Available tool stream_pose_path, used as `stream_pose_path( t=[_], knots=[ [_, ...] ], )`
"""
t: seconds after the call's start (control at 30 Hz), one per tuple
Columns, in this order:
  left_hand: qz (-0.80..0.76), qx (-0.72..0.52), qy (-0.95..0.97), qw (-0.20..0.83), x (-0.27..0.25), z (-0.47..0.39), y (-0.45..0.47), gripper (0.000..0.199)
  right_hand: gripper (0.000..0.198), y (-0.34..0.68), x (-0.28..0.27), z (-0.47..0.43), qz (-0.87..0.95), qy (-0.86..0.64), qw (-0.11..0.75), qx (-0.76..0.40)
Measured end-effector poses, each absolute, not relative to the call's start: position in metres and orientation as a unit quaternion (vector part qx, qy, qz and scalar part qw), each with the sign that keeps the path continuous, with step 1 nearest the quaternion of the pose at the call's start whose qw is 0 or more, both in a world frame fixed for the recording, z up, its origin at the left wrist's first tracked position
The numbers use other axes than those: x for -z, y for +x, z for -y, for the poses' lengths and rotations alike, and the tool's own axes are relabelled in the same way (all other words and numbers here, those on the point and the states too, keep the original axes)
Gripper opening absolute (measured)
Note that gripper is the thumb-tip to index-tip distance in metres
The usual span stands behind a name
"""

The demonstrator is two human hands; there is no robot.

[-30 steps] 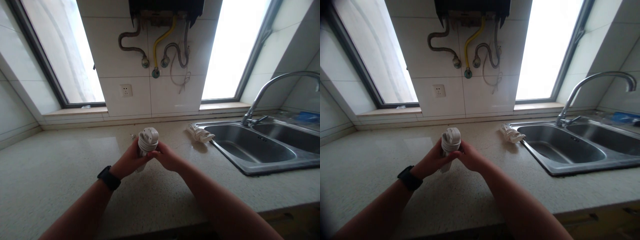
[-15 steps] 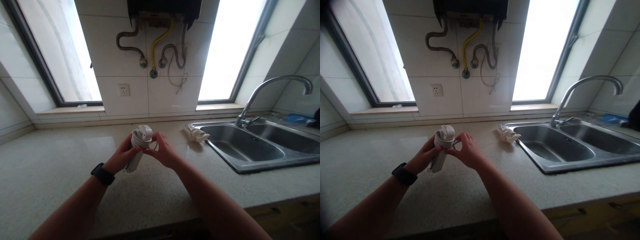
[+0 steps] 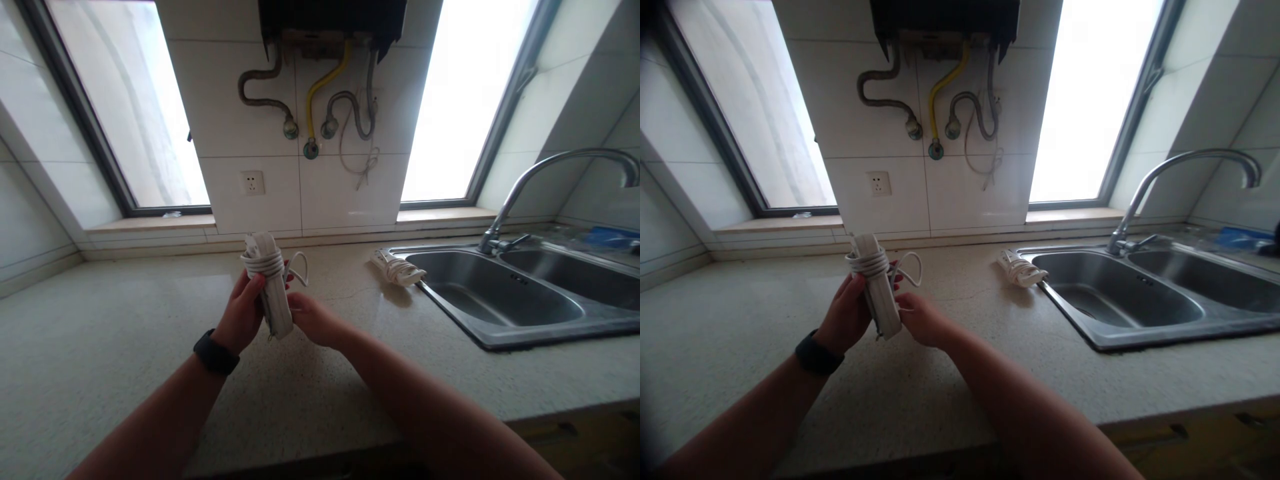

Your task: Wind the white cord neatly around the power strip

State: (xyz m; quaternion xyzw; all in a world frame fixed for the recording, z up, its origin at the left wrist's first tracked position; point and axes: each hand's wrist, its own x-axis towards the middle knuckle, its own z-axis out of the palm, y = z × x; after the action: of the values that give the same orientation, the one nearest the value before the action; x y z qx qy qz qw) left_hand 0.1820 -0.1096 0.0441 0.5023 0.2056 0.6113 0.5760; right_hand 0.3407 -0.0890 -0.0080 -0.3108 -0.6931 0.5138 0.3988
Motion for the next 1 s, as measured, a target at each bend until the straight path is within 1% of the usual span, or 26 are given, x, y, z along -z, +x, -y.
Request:
stream_pose_path(
  t=[0.07, 0.1, 0.2, 0.27, 0.37, 0.43, 0.53, 0.63, 0.67, 0.7, 0.73, 0.77, 0.8, 0.83, 0.87, 0.93, 1.0],
  knots=[
    [-0.211, -0.614, 0.493, 0.579, -0.047, 0.113, 0.183, 0.071, 0.031, 0.341, 0.005, 0.090, 0.682, -0.236, 0.384, -0.577],
    [-0.213, -0.616, 0.491, 0.578, -0.049, 0.114, 0.183, 0.071, 0.030, 0.343, 0.003, 0.090, 0.678, -0.225, 0.383, -0.586],
    [-0.216, -0.633, 0.482, 0.565, -0.050, 0.112, 0.179, 0.068, 0.029, 0.350, -0.003, 0.089, 0.683, -0.265, 0.394, -0.555],
    [-0.218, -0.657, 0.490, 0.530, -0.049, 0.104, 0.173, 0.062, 0.030, 0.356, -0.011, 0.088, 0.695, -0.288, 0.409, -0.517],
    [-0.225, -0.701, 0.530, 0.421, -0.045, 0.087, 0.160, 0.057, 0.034, 0.367, -0.030, 0.092, 0.674, -0.294, 0.497, -0.461],
    [-0.216, -0.695, 0.561, 0.394, -0.042, 0.078, 0.152, 0.057, 0.038, 0.376, -0.046, 0.095, 0.639, -0.296, 0.566, -0.429],
    [-0.217, -0.669, 0.591, 0.396, -0.039, 0.073, 0.144, 0.058, 0.039, 0.396, -0.066, 0.096, 0.623, -0.313, 0.617, -0.366],
    [-0.221, -0.633, 0.588, 0.453, -0.039, 0.078, 0.143, 0.056, 0.041, 0.425, -0.074, 0.087, 0.595, -0.365, 0.632, -0.337],
    [-0.222, -0.620, 0.585, 0.474, -0.039, 0.080, 0.143, 0.056, 0.038, 0.435, -0.074, 0.084, 0.607, -0.393, 0.629, -0.285],
    [-0.224, -0.609, 0.581, 0.491, -0.040, 0.083, 0.143, 0.055, 0.033, 0.445, -0.073, 0.080, 0.627, -0.425, 0.622, -0.197],
    [-0.223, -0.599, 0.581, 0.504, -0.041, 0.084, 0.143, 0.055, 0.027, 0.455, -0.073, 0.077, 0.644, -0.457, 0.605, -0.107],
    [-0.219, -0.594, 0.582, 0.510, -0.043, 0.086, 0.142, 0.054, 0.023, 0.464, -0.072, 0.075, 0.657, -0.496, 0.566, -0.037],
    [-0.214, -0.593, 0.581, 0.514, -0.044, 0.086, 0.141, 0.053, 0.019, 0.472, -0.070, 0.074, 0.667, -0.542, 0.512, 0.017],
    [-0.209, -0.593, 0.577, 0.522, -0.046, 0.087, 0.139, 0.053, 0.018, 0.479, -0.068, 0.074, 0.671, -0.592, 0.444, 0.043],
    [-0.200, -0.598, 0.568, 0.528, -0.049, 0.087, 0.137, 0.054, 0.017, 0.485, -0.066, 0.074, 0.675, -0.639, 0.365, 0.048],
    [-0.191, -0.618, 0.531, 0.548, -0.054, 0.085, 0.131, 0.057, 0.018, 0.493, -0.059, 0.074, 0.679, -0.702, 0.215, 0.020],
    [-0.189, -0.651, 0.477, 0.560, -0.058, 0.082, 0.126, 0.058, 0.020, 0.498, -0.052, 0.073, 0.699, -0.706, 0.106, -0.030]
  ],
)
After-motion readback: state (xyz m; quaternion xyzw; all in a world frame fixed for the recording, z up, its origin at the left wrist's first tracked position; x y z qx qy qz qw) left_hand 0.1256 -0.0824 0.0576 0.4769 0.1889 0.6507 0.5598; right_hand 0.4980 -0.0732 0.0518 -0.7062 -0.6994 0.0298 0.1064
